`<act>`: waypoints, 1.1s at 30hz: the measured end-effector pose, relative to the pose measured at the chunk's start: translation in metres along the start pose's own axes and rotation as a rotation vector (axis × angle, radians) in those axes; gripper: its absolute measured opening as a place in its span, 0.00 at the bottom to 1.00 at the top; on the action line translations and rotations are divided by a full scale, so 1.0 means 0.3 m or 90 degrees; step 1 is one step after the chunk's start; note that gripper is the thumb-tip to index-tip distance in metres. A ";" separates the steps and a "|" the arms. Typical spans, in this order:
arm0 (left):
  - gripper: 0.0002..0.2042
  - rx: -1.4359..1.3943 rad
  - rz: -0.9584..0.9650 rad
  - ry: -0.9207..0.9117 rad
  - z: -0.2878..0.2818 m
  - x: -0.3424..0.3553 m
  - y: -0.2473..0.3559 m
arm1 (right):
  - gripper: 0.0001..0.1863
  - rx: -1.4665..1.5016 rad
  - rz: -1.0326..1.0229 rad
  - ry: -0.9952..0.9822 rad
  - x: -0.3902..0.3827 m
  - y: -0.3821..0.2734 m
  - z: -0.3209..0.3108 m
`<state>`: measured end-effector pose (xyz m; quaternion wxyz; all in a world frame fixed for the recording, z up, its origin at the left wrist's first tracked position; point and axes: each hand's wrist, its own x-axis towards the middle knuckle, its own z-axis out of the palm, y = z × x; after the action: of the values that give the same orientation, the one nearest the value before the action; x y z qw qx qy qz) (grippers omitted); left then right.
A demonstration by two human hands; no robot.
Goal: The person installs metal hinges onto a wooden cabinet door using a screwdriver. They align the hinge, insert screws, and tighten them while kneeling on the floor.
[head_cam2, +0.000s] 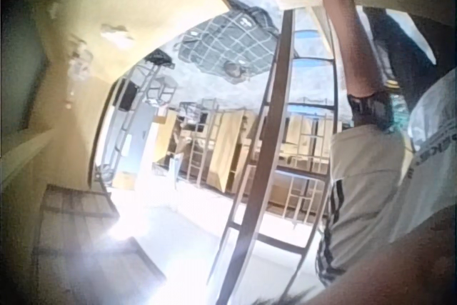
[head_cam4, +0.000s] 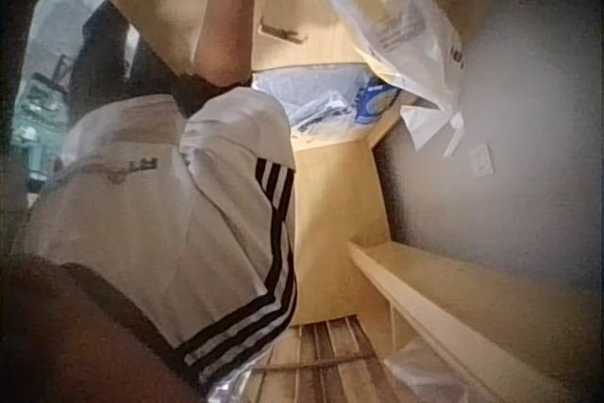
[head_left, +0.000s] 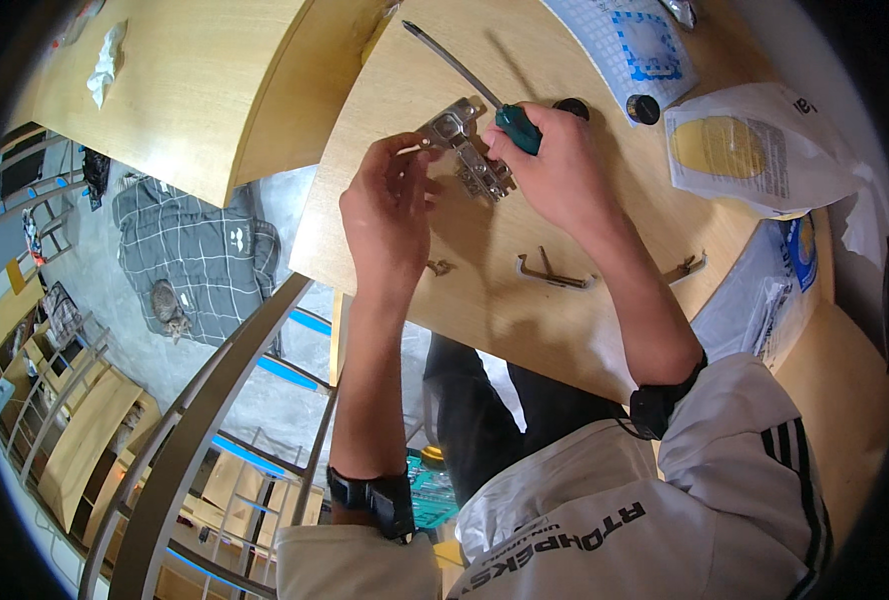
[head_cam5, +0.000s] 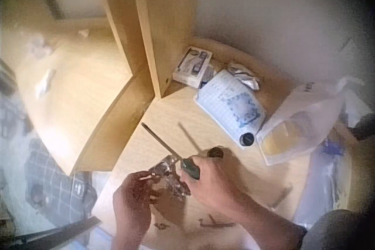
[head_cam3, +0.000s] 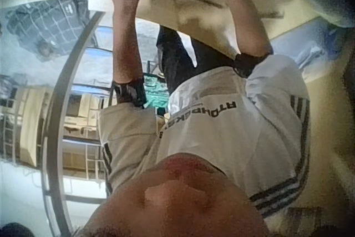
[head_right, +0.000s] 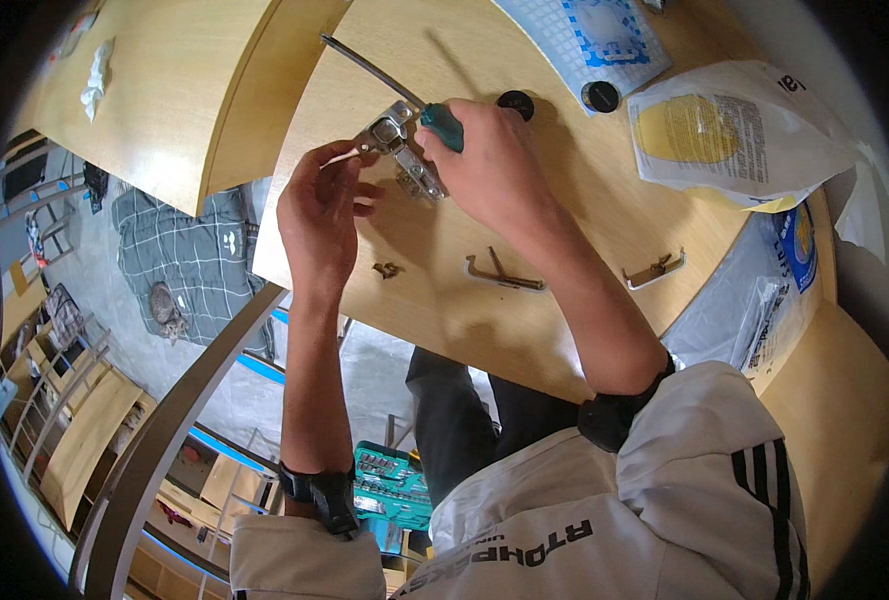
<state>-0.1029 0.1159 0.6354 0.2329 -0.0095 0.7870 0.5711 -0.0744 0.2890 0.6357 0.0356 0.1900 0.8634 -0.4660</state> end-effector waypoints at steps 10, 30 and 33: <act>0.22 -0.008 0.246 0.167 0.110 -0.020 -0.044 | 0.17 0.015 -0.003 0.026 0.019 -0.021 0.024; 0.27 -0.002 0.324 0.151 0.172 0.079 -0.051 | 0.08 0.221 0.078 0.047 -0.091 0.022 -0.059; 0.26 -0.075 0.258 0.269 0.134 -0.019 -0.040 | 0.08 0.244 0.111 0.064 -0.156 0.021 -0.094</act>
<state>-0.0800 0.1467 0.6173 -0.0559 0.0157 0.7696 0.6359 -0.0256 0.3014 0.6578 -0.0042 0.2905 0.7402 -0.6064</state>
